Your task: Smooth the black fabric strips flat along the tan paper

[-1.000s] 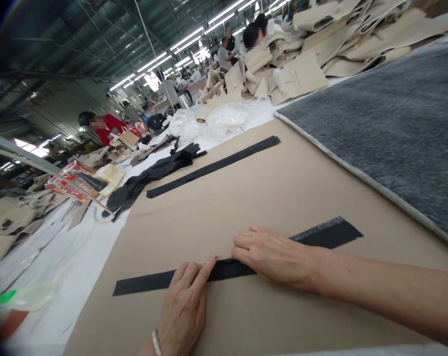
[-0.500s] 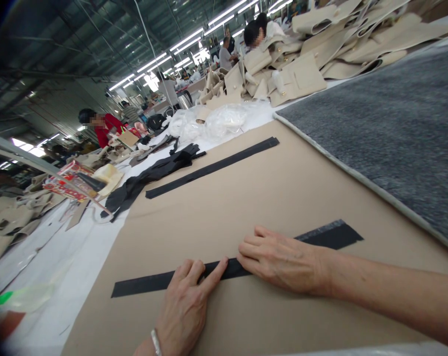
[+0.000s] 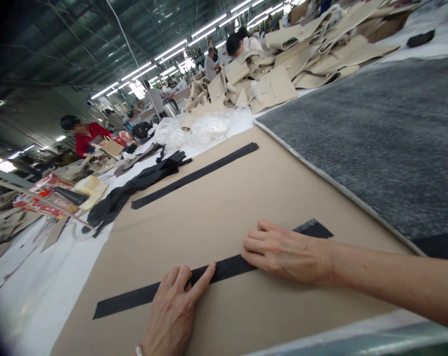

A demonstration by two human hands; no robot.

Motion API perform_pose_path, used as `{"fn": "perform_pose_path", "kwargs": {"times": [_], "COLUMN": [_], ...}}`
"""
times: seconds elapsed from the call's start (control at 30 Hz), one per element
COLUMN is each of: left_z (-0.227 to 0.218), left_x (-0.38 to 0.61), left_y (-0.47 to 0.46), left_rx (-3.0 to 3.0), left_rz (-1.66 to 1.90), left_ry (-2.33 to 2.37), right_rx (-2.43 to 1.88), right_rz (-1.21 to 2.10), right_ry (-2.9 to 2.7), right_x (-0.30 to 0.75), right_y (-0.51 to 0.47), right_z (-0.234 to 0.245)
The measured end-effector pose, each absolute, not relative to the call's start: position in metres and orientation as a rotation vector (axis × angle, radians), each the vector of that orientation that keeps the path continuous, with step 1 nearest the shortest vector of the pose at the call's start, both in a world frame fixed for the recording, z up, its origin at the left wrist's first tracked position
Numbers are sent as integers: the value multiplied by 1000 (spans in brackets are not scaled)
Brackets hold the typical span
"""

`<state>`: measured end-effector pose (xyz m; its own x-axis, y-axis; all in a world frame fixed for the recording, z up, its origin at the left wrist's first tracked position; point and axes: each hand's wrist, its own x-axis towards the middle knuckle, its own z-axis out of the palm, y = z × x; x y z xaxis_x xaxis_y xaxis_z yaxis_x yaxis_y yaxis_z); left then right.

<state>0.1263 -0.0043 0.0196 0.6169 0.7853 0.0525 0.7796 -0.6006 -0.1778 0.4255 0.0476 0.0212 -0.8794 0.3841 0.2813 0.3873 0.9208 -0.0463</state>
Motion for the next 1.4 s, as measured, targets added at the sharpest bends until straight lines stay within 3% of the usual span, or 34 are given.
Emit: {"fn": "perform_pose_path", "kwargs": {"times": [0.17,0.4,0.9,1.4], "left_z": [26,33,1,10], "left_x": [128,200,222,230], "left_y": [-4,0,2,9], "left_rx": [-2644,-2890,-2947,-2862], "left_rz": [-30,-466,-432,-184], "left_ry": [-1261,-1209,-1233,-1126], "right_rx": [-587,-616,-687,-766], "right_rz": [-57,-84,-219,-230], "right_ry": [-2778,-2834,-2814,-2849], "right_x": [436,435,466,490], "right_y": [44,41,35,30], "right_z": [21,21,22,23]}}
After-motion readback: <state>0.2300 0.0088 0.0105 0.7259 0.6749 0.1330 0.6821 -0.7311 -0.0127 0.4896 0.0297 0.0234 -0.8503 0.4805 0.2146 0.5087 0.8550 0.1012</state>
